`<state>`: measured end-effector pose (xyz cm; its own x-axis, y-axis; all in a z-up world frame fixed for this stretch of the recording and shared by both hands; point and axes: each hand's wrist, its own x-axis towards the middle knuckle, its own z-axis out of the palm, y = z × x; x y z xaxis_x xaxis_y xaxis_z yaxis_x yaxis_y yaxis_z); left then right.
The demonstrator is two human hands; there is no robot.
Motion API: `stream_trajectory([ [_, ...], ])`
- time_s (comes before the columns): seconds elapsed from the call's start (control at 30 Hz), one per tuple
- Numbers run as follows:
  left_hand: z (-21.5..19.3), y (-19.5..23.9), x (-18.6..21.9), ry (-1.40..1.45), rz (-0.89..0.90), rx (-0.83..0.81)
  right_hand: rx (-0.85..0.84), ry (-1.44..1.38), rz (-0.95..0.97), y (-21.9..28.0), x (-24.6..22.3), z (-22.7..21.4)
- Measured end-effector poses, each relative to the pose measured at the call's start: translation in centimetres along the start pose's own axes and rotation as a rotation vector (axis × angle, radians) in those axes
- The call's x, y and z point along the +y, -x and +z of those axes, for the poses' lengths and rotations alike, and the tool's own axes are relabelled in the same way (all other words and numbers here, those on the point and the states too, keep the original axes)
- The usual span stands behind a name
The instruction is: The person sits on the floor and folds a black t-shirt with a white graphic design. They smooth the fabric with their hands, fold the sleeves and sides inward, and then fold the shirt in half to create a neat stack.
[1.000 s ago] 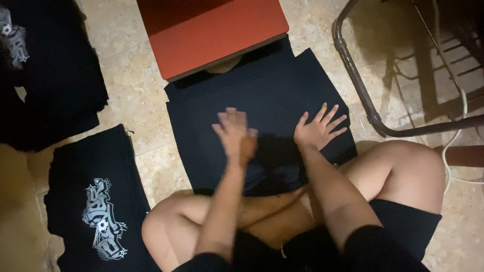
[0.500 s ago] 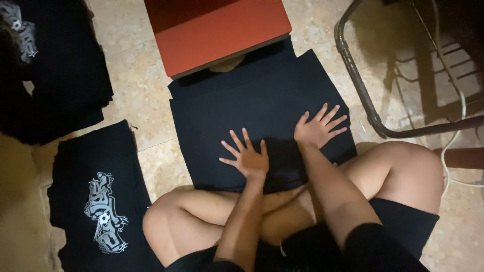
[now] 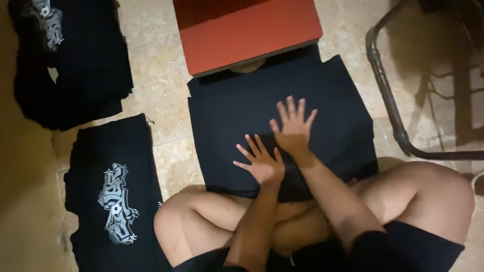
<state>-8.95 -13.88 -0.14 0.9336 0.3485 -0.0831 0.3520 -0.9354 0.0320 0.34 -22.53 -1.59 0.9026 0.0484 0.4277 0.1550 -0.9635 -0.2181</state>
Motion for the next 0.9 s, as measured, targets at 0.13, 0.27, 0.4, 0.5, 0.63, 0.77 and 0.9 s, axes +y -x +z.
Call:
stream_trajectory([
  [0.13,0.1,-0.2,-0.2,0.135,0.052,0.158,-0.511,0.124,0.373,-4.5,3.4,-0.4],
  [0.27,0.5,-0.2,0.0,0.137,0.056,0.183,-0.547,0.078,0.498,-6.7,8.4,1.3],
  [0.4,0.3,-0.2,0.0,0.104,0.053,0.219,-0.536,0.053,0.460,-6.6,7.6,1.1],
  [0.5,-0.4,-0.3,0.1,0.096,0.065,0.145,-0.625,0.192,0.293,-6.3,3.6,-0.5],
  [0.63,-0.9,-0.2,0.6,-0.032,0.038,0.219,-0.120,-0.109,-0.656,-3.2,-0.2,2.3],
  [0.77,-1.3,-0.4,0.8,-0.069,0.012,0.226,-0.301,-0.340,-0.797,-3.8,-3.8,6.2],
  [0.9,-2.2,-0.8,0.5,-0.040,-0.012,0.065,-0.291,-0.364,-0.744,-7.8,-4.2,7.3],
])
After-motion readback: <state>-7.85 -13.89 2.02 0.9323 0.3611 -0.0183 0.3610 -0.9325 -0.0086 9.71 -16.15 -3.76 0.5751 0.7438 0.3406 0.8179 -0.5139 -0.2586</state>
